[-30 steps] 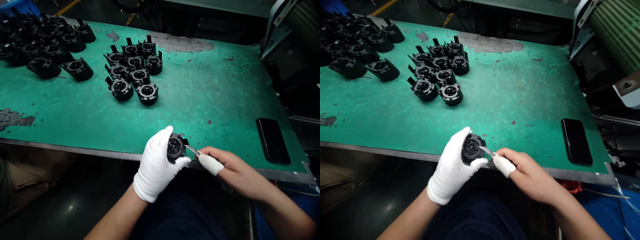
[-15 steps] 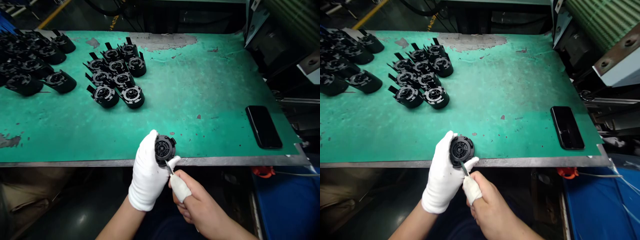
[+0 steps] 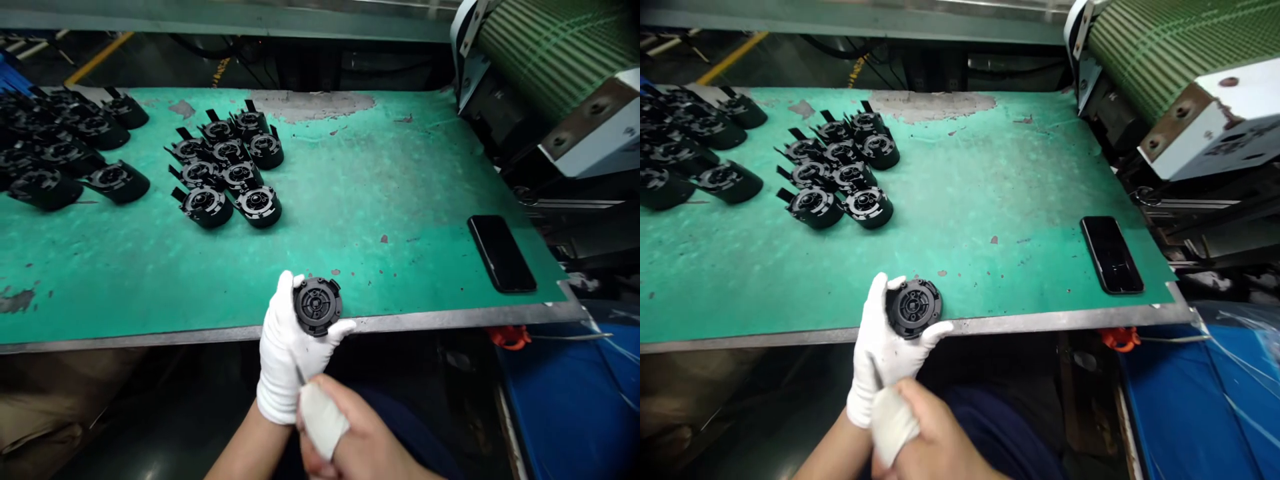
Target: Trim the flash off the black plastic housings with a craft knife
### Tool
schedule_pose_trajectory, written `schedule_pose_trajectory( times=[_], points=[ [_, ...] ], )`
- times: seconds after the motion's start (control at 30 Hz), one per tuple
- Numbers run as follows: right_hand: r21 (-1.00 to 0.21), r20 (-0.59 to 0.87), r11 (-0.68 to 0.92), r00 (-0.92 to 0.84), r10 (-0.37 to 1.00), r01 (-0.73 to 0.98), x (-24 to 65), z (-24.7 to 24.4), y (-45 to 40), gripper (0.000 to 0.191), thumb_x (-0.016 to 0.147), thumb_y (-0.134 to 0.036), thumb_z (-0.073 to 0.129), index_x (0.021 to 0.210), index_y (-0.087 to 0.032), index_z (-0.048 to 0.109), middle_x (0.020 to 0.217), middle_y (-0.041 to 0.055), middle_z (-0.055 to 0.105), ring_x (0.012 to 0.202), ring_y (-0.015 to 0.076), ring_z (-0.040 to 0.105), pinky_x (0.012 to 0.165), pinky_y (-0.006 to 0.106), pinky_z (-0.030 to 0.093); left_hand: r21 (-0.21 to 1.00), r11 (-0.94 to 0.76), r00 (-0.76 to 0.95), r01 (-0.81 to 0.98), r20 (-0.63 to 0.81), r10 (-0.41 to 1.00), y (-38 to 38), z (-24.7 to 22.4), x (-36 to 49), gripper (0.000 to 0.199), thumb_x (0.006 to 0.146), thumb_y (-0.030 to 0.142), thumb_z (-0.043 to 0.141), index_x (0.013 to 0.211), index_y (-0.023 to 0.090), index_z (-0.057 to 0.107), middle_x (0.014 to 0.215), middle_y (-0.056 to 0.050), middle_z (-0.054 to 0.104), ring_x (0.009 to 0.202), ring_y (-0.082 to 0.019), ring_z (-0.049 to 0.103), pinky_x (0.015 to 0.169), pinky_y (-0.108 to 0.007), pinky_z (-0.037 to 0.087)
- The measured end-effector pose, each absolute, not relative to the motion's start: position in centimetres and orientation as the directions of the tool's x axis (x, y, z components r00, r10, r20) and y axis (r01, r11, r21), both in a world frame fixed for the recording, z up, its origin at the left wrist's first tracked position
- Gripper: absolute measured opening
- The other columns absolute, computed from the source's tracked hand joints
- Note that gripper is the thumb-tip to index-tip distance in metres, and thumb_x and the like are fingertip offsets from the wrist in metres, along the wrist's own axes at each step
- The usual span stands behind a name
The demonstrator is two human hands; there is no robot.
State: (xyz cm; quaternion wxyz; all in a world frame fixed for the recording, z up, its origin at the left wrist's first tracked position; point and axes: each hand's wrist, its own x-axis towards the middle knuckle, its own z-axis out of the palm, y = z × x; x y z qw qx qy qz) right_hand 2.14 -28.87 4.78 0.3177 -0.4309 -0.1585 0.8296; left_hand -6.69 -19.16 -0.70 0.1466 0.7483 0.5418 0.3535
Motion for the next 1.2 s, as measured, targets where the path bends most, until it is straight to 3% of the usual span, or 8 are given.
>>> schedule_pose_trajectory(
  times=[0.1,0.4,0.53,0.7,0.9,1.0,1.1,1.2],
  points=[
    [-0.295,-0.677,-0.757,-0.432,0.596,-0.583,2.6,5.3,-28.4,0.051,0.082,-0.072,0.062,0.086,-0.024,0.045,0.056,-0.011,0.04,0.039,0.003,0.026,0.038,0.017,0.016,0.64,-0.344,0.116,0.687,0.371,0.921,-19.8,-1.0,-6.7,0.121,0.058,0.071,0.081,0.151,0.017,0.027,0.131,-0.019,0.058,0.121,-0.036,0.061,0.101,-0.051,0.052],
    [-0.265,-0.72,-0.699,-0.346,0.601,-0.664,2.3,5.6,-28.6,0.05,0.083,-0.069,0.065,0.091,-0.022,0.049,0.059,-0.0101,0.043,0.039,0.0025,0.028,0.034,0.014,0.016,0.569,-0.392,0.138,0.723,0.437,0.889,-19.6,0.0,-6.5,0.089,0.061,0.064,0.084,0.13,0.02,0.049,0.118,-0.013,0.059,0.107,-0.033,0.065,0.093,-0.048,0.055],
    [-0.424,-0.643,-0.595,-0.236,0.728,-0.682,2.7,6.5,-29.0,0.051,0.083,-0.07,0.065,0.081,-0.022,0.045,0.054,-0.011,0.036,0.039,0.0026,0.02,0.036,0.015,0.016,0.492,-0.432,0.153,0.756,0.508,0.848,-19.7,-0.3,-6.1,0.087,0.067,0.061,0.081,0.132,0.015,0.046,0.12,-0.018,0.06,0.113,-0.036,0.063,0.097,-0.05,0.053],
    [-0.669,-0.504,-0.278,0.145,0.852,-0.69,6.6,8.1,-27.2,0.042,0.093,-0.064,0.054,0.081,-0.025,0.047,0.055,-0.0085,0.032,0.042,0.0073,0.018,0.037,0.018,0.021,0.504,-0.429,0.147,0.75,0.505,0.85,-20.3,-0.7,-6.3,0.089,0.072,0.059,0.078,0.138,0.013,0.043,0.126,-0.022,0.06,0.121,-0.037,0.06,0.102,-0.053,0.051],
    [-0.69,-0.571,-0.388,0.132,0.81,-0.611,8.9,6.9,-26.6,0.032,0.097,-0.054,0.055,0.089,-0.023,0.053,0.063,-0.0058,0.04,0.045,0.0068,0.026,0.038,0.017,0.024,0.654,-0.476,0.428,0.587,0.249,0.869,-18.3,1.7,-9.2,0.087,0.082,0.051,0.073,0.152,0.019,0.033,0.151,-0.017,0.048,0.139,-0.032,0.048,0.115,-0.049,0.044],
    [-0.72,-0.565,-0.416,0.122,0.816,-0.555,8.9,6.0,-27.1,0.032,0.096,-0.054,0.056,0.091,-0.023,0.054,0.063,-0.0057,0.042,0.046,0.0066,0.032,0.039,0.017,0.026,0.718,-0.461,0.53,0.521,0.152,0.834,-16.3,2.9,-11.3,0.066,0.093,0.04,0.062,0.152,0.027,0.035,0.157,-0.008,0.044,0.144,-0.026,0.043,0.12,-0.046,0.038],
    [-0.802,-0.529,-0.438,0.142,0.837,-0.406,9.7,5.3,-26.8,0.03,0.097,-0.054,0.054,0.102,-0.024,0.057,0.065,-0.0058,0.044,0.048,0.0075,0.035,0.041,0.019,0.029,0.809,-0.316,0.283,0.495,0.194,0.939,-15.2,3.2,-12.5,0.052,0.098,0.035,0.053,0.149,0.027,0.042,0.153,-0.007,0.049,0.14,-0.024,0.048,0.119,-0.045,0.039],
    [-0.902,-0.428,-0.432,0.129,0.895,0.005,11.3,4.7,-25.7,0.034,0.1,-0.051,0.051,0.12,-0.027,0.06,0.078,-0.001,0.056,0.062,0.0123,0.051,0.056,0.025,0.044,0.872,-0.259,0.16,0.415,0.21,0.965,-15.2,2.9,-12.3,0.061,0.096,0.04,0.056,0.151,0.024,0.036,0.156,-0.012,0.044,0.142,-0.027,0.045,0.118,-0.046,0.04]
  ],
)
